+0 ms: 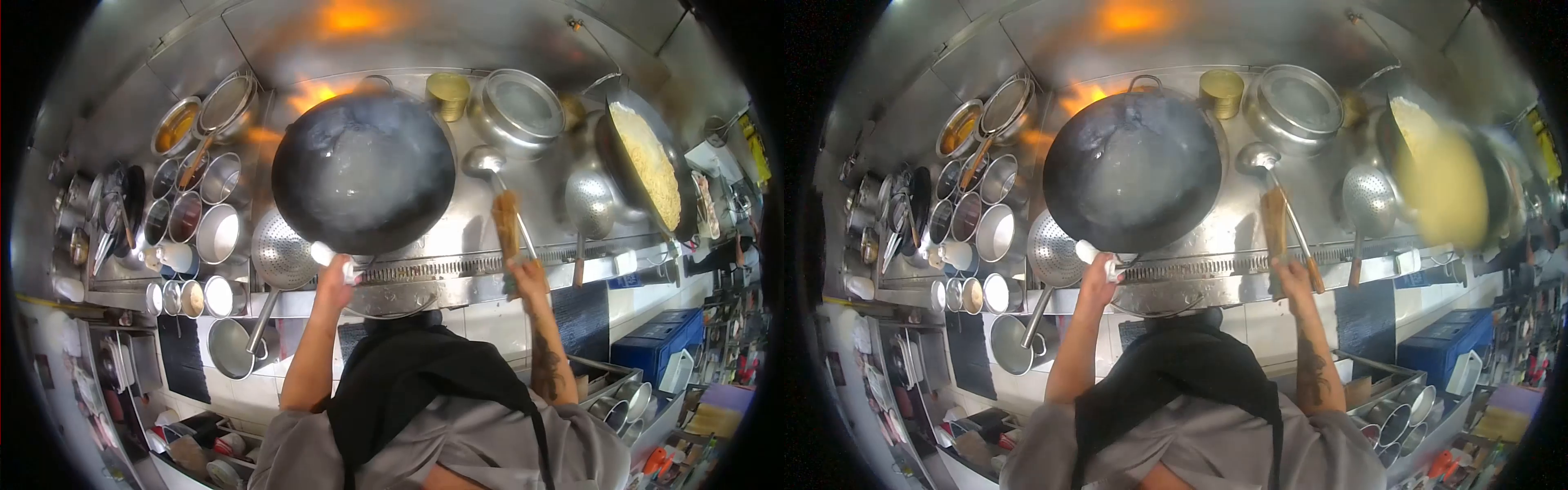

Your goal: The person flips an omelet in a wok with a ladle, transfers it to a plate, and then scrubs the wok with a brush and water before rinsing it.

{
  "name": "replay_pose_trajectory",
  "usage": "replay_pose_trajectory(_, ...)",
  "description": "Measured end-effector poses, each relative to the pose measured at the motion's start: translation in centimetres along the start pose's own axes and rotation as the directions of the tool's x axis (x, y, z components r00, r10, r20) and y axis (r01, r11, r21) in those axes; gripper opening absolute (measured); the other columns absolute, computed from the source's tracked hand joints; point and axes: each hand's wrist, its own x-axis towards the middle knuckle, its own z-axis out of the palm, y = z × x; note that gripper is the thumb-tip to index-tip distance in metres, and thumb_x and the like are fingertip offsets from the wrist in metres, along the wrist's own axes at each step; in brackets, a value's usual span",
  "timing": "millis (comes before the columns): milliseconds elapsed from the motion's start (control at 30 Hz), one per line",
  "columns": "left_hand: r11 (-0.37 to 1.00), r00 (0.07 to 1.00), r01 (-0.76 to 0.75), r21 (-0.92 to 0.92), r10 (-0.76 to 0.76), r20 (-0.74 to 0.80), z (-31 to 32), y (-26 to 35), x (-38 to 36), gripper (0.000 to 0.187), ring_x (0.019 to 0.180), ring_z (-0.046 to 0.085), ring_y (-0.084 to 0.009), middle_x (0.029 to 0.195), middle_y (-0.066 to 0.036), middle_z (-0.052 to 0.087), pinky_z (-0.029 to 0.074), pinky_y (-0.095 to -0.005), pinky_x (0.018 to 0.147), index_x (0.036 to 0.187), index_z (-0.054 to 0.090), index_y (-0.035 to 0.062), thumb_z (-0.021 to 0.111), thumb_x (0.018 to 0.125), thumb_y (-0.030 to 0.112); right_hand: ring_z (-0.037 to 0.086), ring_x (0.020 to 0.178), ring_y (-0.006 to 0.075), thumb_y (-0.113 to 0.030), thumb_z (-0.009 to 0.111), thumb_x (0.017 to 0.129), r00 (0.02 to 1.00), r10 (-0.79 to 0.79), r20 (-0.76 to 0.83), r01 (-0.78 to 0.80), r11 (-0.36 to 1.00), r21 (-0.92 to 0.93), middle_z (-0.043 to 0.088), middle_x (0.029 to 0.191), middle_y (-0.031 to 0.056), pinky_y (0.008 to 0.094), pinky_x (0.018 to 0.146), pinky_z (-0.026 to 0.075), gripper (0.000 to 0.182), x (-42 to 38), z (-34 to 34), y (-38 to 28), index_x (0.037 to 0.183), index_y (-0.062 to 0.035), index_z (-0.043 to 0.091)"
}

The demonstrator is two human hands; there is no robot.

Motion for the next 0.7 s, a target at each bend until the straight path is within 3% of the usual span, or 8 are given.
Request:
replay_pose_trajectory(200,0.973,0.997,-0.035,0.229,0.05,-0.061,2.0,5.0,-3.2,0.015,0.06,0.054,-0.0164,0.074,-0.005,0.054,0.04,-0.0308,0.04,0.092,0.05,0.0074,0.058,0.08,0.013,0.057,0.056,0.0137,-0.026,0.061,0.087,0.995,0.023,0.096,-0.028,0.998,0.052,0.057,0.075,0.0032,0.0274,0.043,0.047,0.032,-1.3,2.1,-7.9,0.111,-0.0051,0.056)
replay_pose_trajectory(267,0.95,0.991,-0.071,0.303,0.101,-0.084,3.6,6.1,-3.8,0.016,0.058,0.054,-0.0163,0.074,-0.004,0.054,0.04,-0.0316,0.04,0.092,0.05,0.0072,0.058,0.08,0.013,0.058,0.06,0.0156,-0.027,0.061,0.087,0.978,-0.103,0.181,0.098,0.994,0.037,0.058,0.081,0.0054,0.0285,0.045,0.051,0.038,-0.2,4.5,-7.5,0.117,-0.0058,0.054)
replay_pose_trajectory(400,0.88,0.955,-0.247,0.405,0.293,-0.053,8.6,7.4,-5.3,0.018,0.053,0.053,-0.0133,0.072,-0.002,0.054,0.037,-0.0267,0.035,0.093,0.051,0.0072,0.061,0.079,0.014,0.056,0.06,0.0134,-0.034,0.062,0.086,0.844,-0.087,0.529,0.001,0.987,0.161,0.053,0.081,0.0032,0.0259,0.042,0.047,0.05,0.8,11.1,-8.5,0.124,-0.0054,0.049)
replay_pose_trajectory(433,0.854,0.944,-0.276,0.441,0.327,-0.042,9.2,7.4,-5.0,0.034,0.062,0.057,-0.0129,0.086,-0.008,0.06,0.041,-0.0252,0.037,0.11,0.049,0.0024,0.06,0.079,0.011,0.056,0.058,0.0146,-0.035,0.062,0.086,0.816,-0.031,0.578,-0.058,0.989,0.134,0.054,0.081,0.0039,0.0266,0.041,0.046,0.05,0.6,12.4,-9.6,0.125,-0.0053,0.048)
replay_pose_trajectory(533,0.673,0.874,-0.393,0.627,0.485,0.027,13.1,7.4,-7.0,0.028,0.058,0.056,-0.0118,0.075,-0.004,0.055,0.04,-0.0251,0.036,0.099,0.048,0.0034,0.062,0.078,0.016,0.056,0.055,0.0206,-0.033,0.062,0.086,0.755,0.066,0.653,-0.163,0.982,0.09,0.056,0.098,0.0109,0.0315,0.04,0.048,0.049,1.2,15.2,-13.0,0.123,-0.0046,0.049)
replay_pose_trajectory(600,0.405,0.701,-0.617,0.675,0.672,0.238,13.9,6.1,-7.4,0.051,0.069,0.059,-0.0165,0.092,-0.012,0.057,0.048,-0.0268,0.054,0.119,0.037,-0.0043,0.061,0.078,0.013,0.057,0.055,0.0199,-0.032,0.062,0.086,0.85,-0.077,0.52,-0.031,0.98,0.195,0.059,0.091,0.0111,0.033,0.038,0.046,0.05,3.4,16.7,-14.4,0.125,-0.0044,0.046)
replay_pose_trajectory(667,0.269,0.67,-0.653,0.708,0.64,0.375,15.8,5.8,-10.1,0.055,0.078,0.059,-0.0205,0.094,-0.014,0.058,0.048,-0.0296,0.066,0.123,0.034,-0.0066,0.061,0.077,0.01,0.058,0.056,0.0212,-0.035,0.061,0.086,0.9,-0.225,0.373,0.099,0.939,0.329,0.06,0.084,0.0111,0.0355,0.04,0.046,0.048,5.5,14.6,-18.0,0.121,-0.0048,0.048)
replay_pose_trajectory(700,0.182,0.635,-0.68,0.71,0.63,0.448,16.9,5.8,-11.6,0.058,0.082,0.06,-0.0224,0.094,-0.015,0.058,0.049,-0.0311,0.071,0.125,0.032,-0.0076,0.06,0.077,0.008,0.059,0.057,0.0226,-0.037,0.061,0.086,0.915,-0.185,0.36,-0.004,0.885,0.465,0.059,0.082,0.011,0.0359,0.042,0.047,0.045,7.2,13.1,-19.4,0.117,-0.0062,0.049)
